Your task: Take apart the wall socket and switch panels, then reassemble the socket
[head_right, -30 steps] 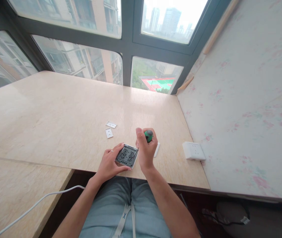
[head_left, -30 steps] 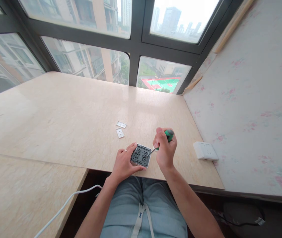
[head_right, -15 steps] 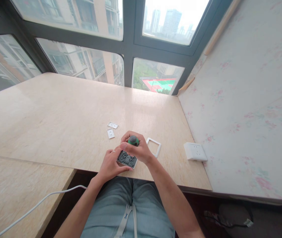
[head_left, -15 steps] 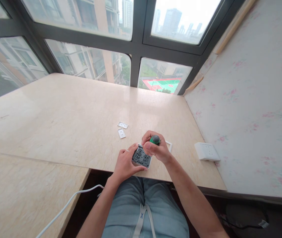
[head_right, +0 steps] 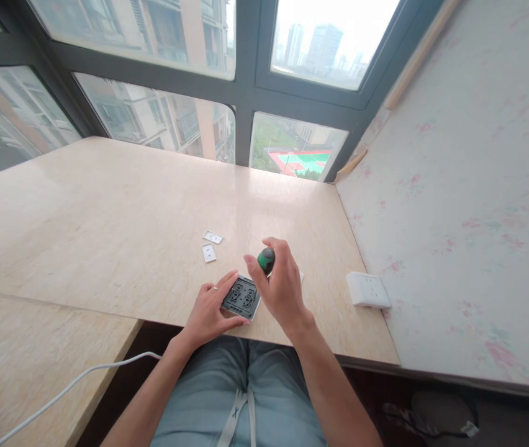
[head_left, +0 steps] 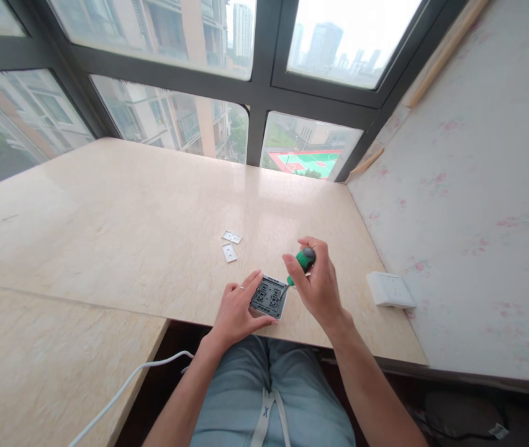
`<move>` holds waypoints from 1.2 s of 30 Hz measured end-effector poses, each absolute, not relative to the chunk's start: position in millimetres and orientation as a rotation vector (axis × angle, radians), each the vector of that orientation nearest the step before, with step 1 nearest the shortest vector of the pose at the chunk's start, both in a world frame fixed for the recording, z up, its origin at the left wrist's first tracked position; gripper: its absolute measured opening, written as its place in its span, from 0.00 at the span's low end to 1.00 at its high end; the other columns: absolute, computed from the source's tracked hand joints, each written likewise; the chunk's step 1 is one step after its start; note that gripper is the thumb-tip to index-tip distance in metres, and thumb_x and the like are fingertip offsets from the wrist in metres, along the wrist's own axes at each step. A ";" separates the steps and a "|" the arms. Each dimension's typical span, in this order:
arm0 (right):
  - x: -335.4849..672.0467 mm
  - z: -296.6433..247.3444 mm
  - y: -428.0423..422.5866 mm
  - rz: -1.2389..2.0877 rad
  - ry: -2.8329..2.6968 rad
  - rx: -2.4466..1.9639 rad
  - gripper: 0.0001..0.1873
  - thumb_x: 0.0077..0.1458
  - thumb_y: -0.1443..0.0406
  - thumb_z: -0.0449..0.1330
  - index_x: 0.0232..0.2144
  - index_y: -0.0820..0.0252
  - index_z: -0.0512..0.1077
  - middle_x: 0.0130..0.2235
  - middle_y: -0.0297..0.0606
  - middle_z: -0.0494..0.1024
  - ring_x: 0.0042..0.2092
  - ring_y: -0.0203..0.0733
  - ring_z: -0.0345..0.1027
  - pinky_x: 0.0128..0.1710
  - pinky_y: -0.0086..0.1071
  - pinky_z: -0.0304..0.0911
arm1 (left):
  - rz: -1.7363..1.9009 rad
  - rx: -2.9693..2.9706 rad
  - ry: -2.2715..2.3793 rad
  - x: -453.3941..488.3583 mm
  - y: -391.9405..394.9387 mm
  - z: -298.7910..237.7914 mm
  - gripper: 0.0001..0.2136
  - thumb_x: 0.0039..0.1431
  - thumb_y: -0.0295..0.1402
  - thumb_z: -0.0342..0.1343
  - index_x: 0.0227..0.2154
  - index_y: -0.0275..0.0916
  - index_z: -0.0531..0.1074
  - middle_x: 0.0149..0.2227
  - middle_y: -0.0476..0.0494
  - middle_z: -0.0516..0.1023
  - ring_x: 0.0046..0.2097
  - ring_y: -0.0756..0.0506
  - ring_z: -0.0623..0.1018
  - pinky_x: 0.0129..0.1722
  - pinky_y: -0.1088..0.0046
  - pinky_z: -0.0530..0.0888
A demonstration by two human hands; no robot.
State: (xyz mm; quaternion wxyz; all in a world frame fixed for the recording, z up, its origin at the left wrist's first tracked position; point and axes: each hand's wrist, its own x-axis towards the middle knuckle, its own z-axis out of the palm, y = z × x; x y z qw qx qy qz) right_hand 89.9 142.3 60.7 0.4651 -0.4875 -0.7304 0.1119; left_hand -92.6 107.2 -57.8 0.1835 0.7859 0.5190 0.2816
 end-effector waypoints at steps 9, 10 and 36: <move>100.5 105.2 133.0 0.217 -2.215 -1.511 0.20 0.62 0.48 0.56 0.36 0.59 0.67 0.25 0.33 0.72 0.23 0.37 0.63 0.24 0.29 0.50 | 0.849 2.219 1.486 -91.2 107.0 -60.3 0.51 0.43 0.59 0.66 0.66 0.41 0.53 0.65 0.33 0.62 0.60 0.37 0.71 0.56 0.60 0.61; 101.6 110.3 131.8 0.268 -2.260 -1.499 0.18 0.62 0.50 0.57 0.40 0.58 0.68 0.26 0.33 0.74 0.24 0.37 0.64 0.25 0.30 0.52 | 0.854 2.219 1.494 -90.8 106.7 -60.5 0.51 0.43 0.59 0.66 0.65 0.41 0.54 0.65 0.33 0.63 0.60 0.36 0.70 0.56 0.60 0.61; 108.2 136.1 135.0 -0.008 -2.586 -1.525 0.13 0.67 0.61 0.51 0.46 0.59 0.71 0.36 0.41 0.79 0.35 0.44 0.73 0.30 0.33 0.56 | 0.853 2.210 1.577 -85.5 107.2 -58.8 0.50 0.40 0.58 0.68 0.63 0.39 0.56 0.61 0.30 0.65 0.61 0.32 0.68 0.55 0.56 0.64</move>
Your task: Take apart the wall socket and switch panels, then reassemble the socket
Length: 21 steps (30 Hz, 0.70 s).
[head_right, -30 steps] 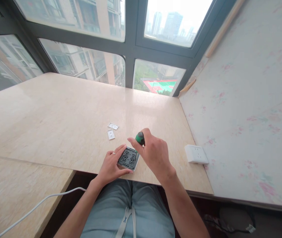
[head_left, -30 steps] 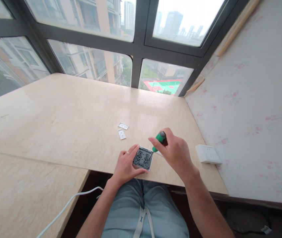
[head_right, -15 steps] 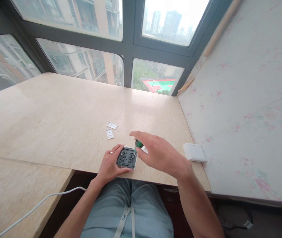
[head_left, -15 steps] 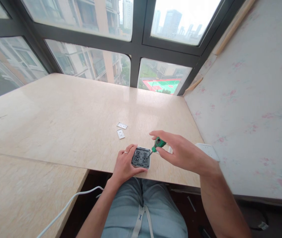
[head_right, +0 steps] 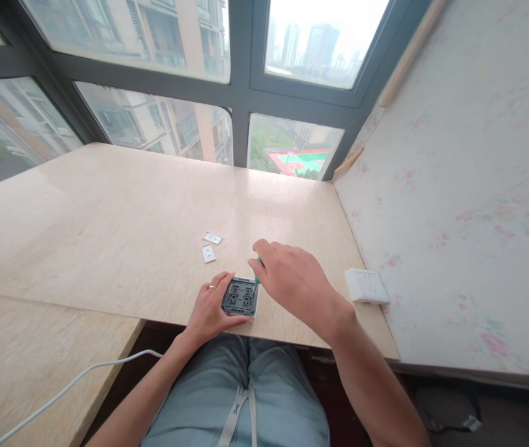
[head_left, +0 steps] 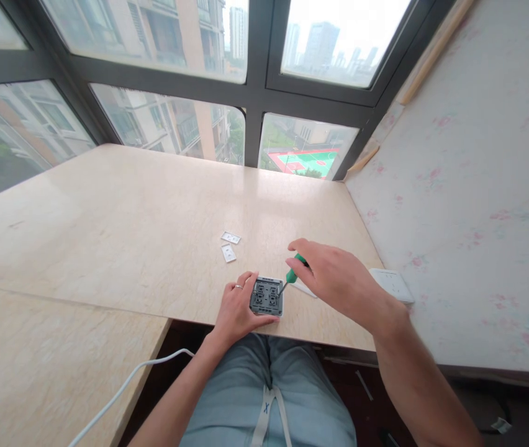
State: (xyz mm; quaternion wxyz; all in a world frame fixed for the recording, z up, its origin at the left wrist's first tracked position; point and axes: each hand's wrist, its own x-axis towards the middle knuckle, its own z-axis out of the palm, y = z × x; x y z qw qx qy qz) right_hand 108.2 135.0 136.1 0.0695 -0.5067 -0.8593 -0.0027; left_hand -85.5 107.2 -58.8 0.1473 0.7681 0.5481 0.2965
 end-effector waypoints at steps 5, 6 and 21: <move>125.2 144.7 128.1 0.292 -2.715 -1.202 0.22 0.62 0.68 0.52 0.58 0.61 0.65 0.52 0.45 0.76 0.48 0.46 0.73 0.43 0.37 0.66 | 0.835 2.270 1.566 -85.1 107.5 -60.0 0.51 0.42 0.57 0.68 0.63 0.37 0.53 0.62 0.28 0.63 0.61 0.32 0.68 0.55 0.55 0.64; 126.7 146.2 126.2 0.344 -2.737 -1.153 0.24 0.61 0.70 0.52 0.59 0.62 0.64 0.54 0.46 0.75 0.50 0.46 0.73 0.46 0.37 0.67 | 0.837 2.289 1.560 -84.9 107.1 -60.2 0.50 0.43 0.56 0.67 0.64 0.37 0.52 0.62 0.27 0.63 0.61 0.32 0.68 0.55 0.55 0.64; 102.9 142.2 128.6 -0.191 -2.455 -2.001 0.25 0.66 0.46 0.46 0.38 0.58 0.72 0.26 0.42 0.76 0.29 0.51 0.74 0.22 0.33 0.46 | 0.808 2.448 1.482 -89.0 97.8 -72.4 0.48 0.56 0.46 0.63 0.69 0.34 0.37 0.65 0.23 0.58 0.66 0.31 0.62 0.57 0.54 0.63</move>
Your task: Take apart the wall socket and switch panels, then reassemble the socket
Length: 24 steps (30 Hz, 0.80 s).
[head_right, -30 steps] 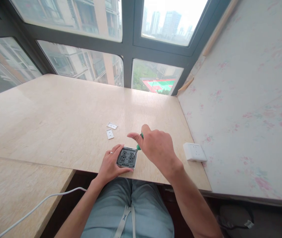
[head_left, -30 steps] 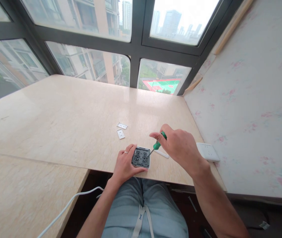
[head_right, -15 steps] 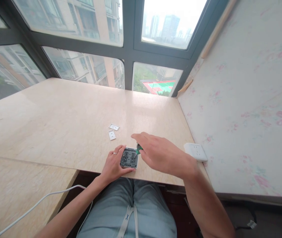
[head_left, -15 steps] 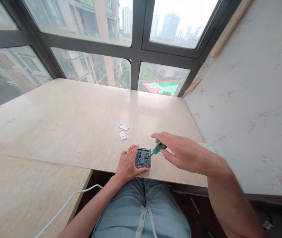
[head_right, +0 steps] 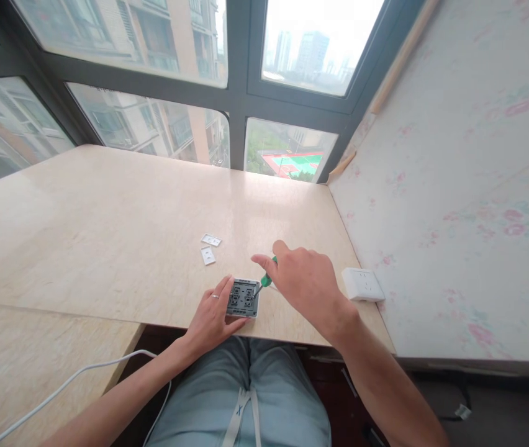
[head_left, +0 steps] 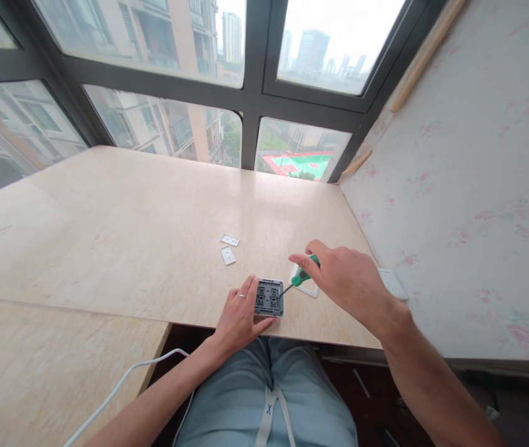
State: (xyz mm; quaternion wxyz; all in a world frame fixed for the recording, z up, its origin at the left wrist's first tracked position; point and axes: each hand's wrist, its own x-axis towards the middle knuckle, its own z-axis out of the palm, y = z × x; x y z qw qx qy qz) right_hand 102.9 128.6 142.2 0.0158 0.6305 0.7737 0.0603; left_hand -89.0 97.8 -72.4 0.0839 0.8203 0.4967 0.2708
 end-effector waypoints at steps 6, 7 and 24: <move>119.0 143.9 127.5 -0.232 2.915 1.537 0.18 0.60 0.70 0.53 0.53 0.60 0.68 0.49 0.43 0.77 0.48 0.45 0.72 0.45 0.36 0.66 | 0.814 2.475 1.489 -88.5 97.5 -72.5 0.49 0.57 0.47 0.62 0.68 0.33 0.36 0.65 0.21 0.58 0.66 0.31 0.62 0.57 0.54 0.63; 120.6 144.0 126.2 -0.302 2.972 1.446 0.21 0.60 0.71 0.53 0.55 0.60 0.66 0.52 0.44 0.75 0.51 0.45 0.71 0.49 0.36 0.66 | 0.818 2.483 1.490 -88.5 97.4 -72.4 0.49 0.56 0.46 0.62 0.68 0.33 0.36 0.65 0.21 0.59 0.66 0.31 0.62 0.57 0.54 0.63; 125.1 146.9 127.3 -0.465 2.973 1.327 0.26 0.60 0.69 0.56 0.61 0.57 0.61 0.56 0.40 0.73 0.55 0.42 0.69 0.53 0.34 0.63 | 0.861 2.553 1.500 -88.3 98.9 -74.5 0.46 0.59 0.49 0.59 0.68 0.31 0.38 0.64 0.22 0.60 0.65 0.32 0.63 0.57 0.56 0.64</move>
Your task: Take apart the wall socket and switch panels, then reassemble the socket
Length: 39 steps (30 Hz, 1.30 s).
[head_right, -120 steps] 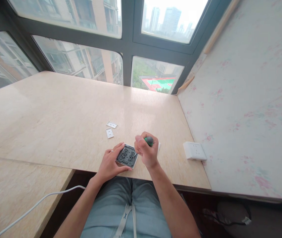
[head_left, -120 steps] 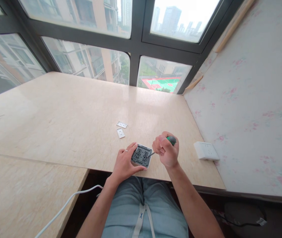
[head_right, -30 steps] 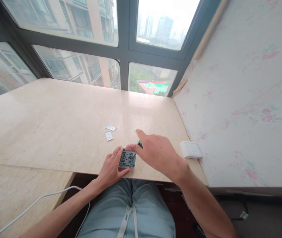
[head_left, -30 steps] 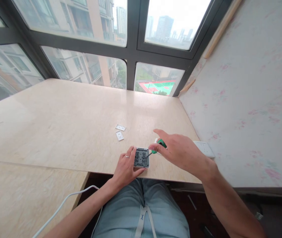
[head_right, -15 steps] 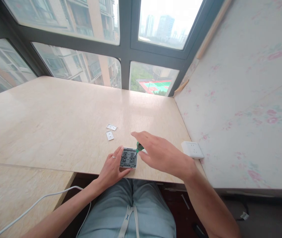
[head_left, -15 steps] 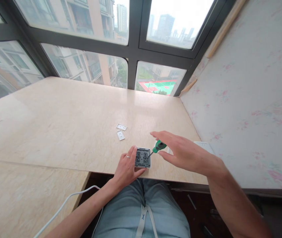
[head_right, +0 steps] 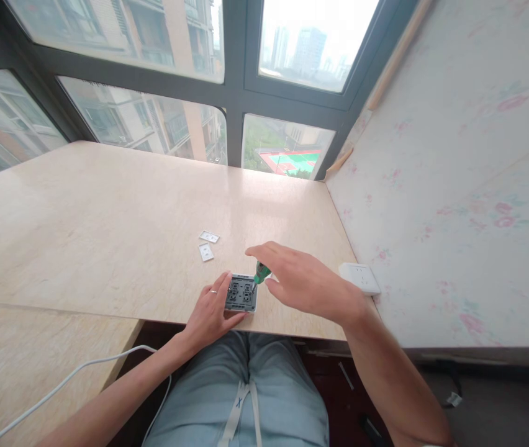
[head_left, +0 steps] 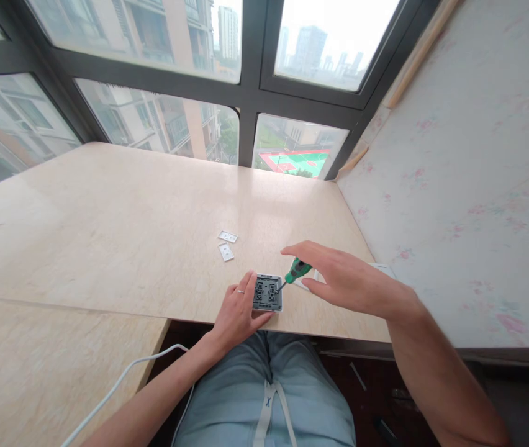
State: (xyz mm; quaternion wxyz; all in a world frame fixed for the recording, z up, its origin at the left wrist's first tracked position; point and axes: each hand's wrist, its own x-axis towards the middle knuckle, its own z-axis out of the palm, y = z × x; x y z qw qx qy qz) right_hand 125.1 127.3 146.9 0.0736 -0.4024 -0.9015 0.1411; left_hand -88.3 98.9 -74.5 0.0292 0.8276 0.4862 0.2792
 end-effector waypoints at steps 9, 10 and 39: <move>101.8 152.8 128.4 -0.298 -2.598 -1.941 0.25 0.69 0.50 0.44 0.36 0.60 0.71 0.27 0.43 0.76 0.30 0.52 0.74 0.25 0.35 0.57 | 0.846 2.551 1.501 -89.1 97.9 -72.2 0.44 0.58 0.48 0.60 0.66 0.30 0.43 0.64 0.22 0.60 0.65 0.33 0.63 0.57 0.57 0.64; 104.5 153.6 128.7 -0.204 -2.628 -1.861 0.20 0.69 0.53 0.47 0.39 0.60 0.71 0.30 0.42 0.77 0.32 0.50 0.75 0.27 0.35 0.59 | 0.846 2.551 1.500 -88.9 98.1 -72.0 0.44 0.58 0.48 0.60 0.66 0.30 0.43 0.64 0.22 0.60 0.65 0.33 0.63 0.57 0.57 0.64; 98.2 153.8 123.8 -0.252 -2.565 -2.017 0.27 0.67 0.46 0.44 0.38 0.59 0.71 0.26 0.41 0.75 0.30 0.53 0.73 0.25 0.36 0.57 | 0.822 2.501 1.499 -88.6 98.8 -69.0 0.45 0.56 0.47 0.62 0.67 0.32 0.43 0.64 0.23 0.60 0.65 0.33 0.64 0.57 0.56 0.64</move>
